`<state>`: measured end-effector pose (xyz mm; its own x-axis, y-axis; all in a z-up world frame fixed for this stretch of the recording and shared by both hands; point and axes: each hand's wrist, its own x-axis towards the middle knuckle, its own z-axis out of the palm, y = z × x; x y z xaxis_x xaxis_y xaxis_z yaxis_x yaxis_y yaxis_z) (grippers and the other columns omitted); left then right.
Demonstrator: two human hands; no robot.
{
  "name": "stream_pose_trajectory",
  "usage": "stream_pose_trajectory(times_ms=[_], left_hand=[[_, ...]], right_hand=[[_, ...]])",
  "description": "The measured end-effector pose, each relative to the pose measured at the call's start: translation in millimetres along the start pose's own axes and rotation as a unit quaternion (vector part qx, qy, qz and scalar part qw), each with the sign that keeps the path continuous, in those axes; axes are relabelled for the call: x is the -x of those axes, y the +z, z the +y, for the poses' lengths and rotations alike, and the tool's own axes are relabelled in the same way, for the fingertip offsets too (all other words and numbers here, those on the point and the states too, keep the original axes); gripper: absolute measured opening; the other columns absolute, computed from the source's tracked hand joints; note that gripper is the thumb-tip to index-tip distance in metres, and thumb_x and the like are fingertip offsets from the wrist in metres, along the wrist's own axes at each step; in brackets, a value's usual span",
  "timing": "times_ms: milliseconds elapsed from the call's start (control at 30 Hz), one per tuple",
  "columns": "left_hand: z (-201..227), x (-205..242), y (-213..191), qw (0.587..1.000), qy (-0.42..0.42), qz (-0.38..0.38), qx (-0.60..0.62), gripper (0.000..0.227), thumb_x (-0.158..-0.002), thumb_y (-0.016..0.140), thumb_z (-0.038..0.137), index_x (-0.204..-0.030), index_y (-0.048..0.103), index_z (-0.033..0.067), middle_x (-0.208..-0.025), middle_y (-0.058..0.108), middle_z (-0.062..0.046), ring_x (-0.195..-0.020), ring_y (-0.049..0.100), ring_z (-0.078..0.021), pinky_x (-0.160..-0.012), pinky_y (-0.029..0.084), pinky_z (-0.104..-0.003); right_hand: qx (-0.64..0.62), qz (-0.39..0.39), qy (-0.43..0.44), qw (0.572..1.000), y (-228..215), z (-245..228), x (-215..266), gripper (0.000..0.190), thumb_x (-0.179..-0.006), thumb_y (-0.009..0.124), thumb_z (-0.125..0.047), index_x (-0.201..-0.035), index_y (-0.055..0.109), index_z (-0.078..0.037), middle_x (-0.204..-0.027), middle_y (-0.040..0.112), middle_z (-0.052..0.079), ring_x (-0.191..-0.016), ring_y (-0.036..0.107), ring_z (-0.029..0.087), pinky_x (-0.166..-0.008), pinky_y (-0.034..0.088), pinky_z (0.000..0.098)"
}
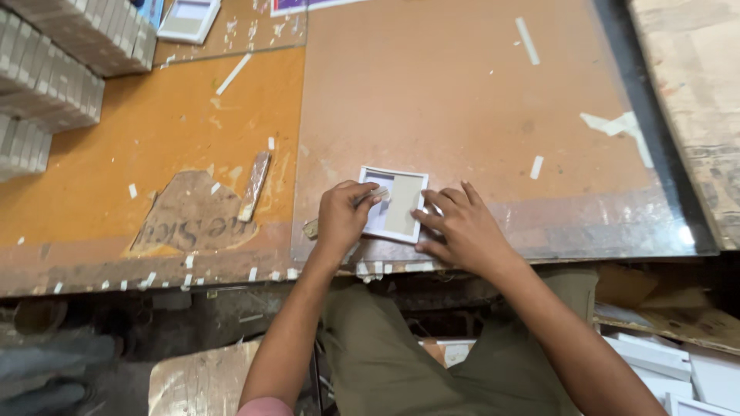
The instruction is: The person assembles small white picture frames on a workbench. They place a backing sheet into the frame, insert a photo, and press the frame edges together. The person repeats this process with multiple frames, handling each one individually.
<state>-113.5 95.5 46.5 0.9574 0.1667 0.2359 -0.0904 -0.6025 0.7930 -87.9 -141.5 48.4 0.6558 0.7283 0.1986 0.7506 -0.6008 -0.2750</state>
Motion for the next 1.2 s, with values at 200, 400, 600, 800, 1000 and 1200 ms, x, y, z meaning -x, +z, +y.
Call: stream_pose_trajectory(times_ms=[200,400,600,800,1000,1200], left_hand=[[-16,44,6,0.987,-0.006,0.122,-0.101,0.019,-0.089,0.074,0.006,-0.107,0.077,0.0037,-0.089,0.071,-0.015,-0.082,0.068,-0.0309,-0.074,0.053,-0.041],[30,86,46,0.989,-0.050,0.131,-0.055,0.028,-0.092,0.061,-0.002,-0.115,0.075,0.0048,-0.095,0.066,-0.012,-0.085,0.066,-0.0272,-0.071,0.054,-0.039],[24,84,34,0.969,-0.029,0.177,-0.169,0.027,-0.088,0.067,-0.001,-0.112,0.077,0.0026,-0.086,0.061,-0.016,-0.081,0.061,-0.0330,-0.071,0.049,-0.045],[1,82,9,0.974,-0.083,0.198,-0.069,0.023,-0.089,0.072,0.004,-0.111,0.076,0.0023,-0.090,0.068,-0.014,-0.078,0.069,-0.0291,-0.071,0.055,-0.040],[-15,52,-30,0.986,-0.010,0.169,-0.006,0.022,-0.087,0.074,0.000,-0.109,0.076,-0.0006,-0.090,0.069,-0.015,-0.078,0.069,-0.0255,-0.068,0.057,-0.035],[-37,21,-12,0.996,0.009,0.074,-0.054,0.021,-0.086,0.074,0.007,-0.106,0.078,0.0013,-0.085,0.065,-0.015,-0.076,0.067,-0.0303,-0.068,0.051,-0.038]], right_hand=[[0.024,0.024,-0.057,0.998,15,5,-9,0.054,-0.076,0.075,-0.048,-0.111,0.075,-0.006,-0.136,0.062,0.008,-0.132,0.050,0.031,-0.116,0.031,0.0575],[0.014,-0.006,-0.078,0.997,22,10,-18,0.047,-0.078,0.076,-0.040,-0.107,0.074,-0.002,-0.133,0.068,0.009,-0.132,0.055,0.030,-0.117,0.037,0.0489],[-0.042,-0.024,-0.070,0.996,16,7,-18,0.059,-0.074,0.082,-0.047,-0.104,0.074,0.004,-0.133,0.065,0.018,-0.129,0.055,0.038,-0.107,0.043,0.0463],[-0.062,-0.026,-0.036,0.997,16,1,-22,0.050,-0.076,0.081,-0.041,-0.098,0.076,0.004,-0.134,0.065,0.017,-0.133,0.056,0.034,-0.114,0.043,0.0421],[-0.064,-0.128,-0.043,0.989,-15,22,-12,0.033,-0.064,0.083,-0.027,-0.074,0.074,0.003,-0.142,0.064,0.010,-0.129,0.060,0.030,-0.113,0.043,0.0404],[-0.092,-0.119,0.002,0.989,-10,13,-16,0.072,-0.063,0.089,-0.042,-0.115,0.071,0.004,-0.123,0.067,0.019,-0.119,0.060,0.040,-0.103,0.046,0.0426]])
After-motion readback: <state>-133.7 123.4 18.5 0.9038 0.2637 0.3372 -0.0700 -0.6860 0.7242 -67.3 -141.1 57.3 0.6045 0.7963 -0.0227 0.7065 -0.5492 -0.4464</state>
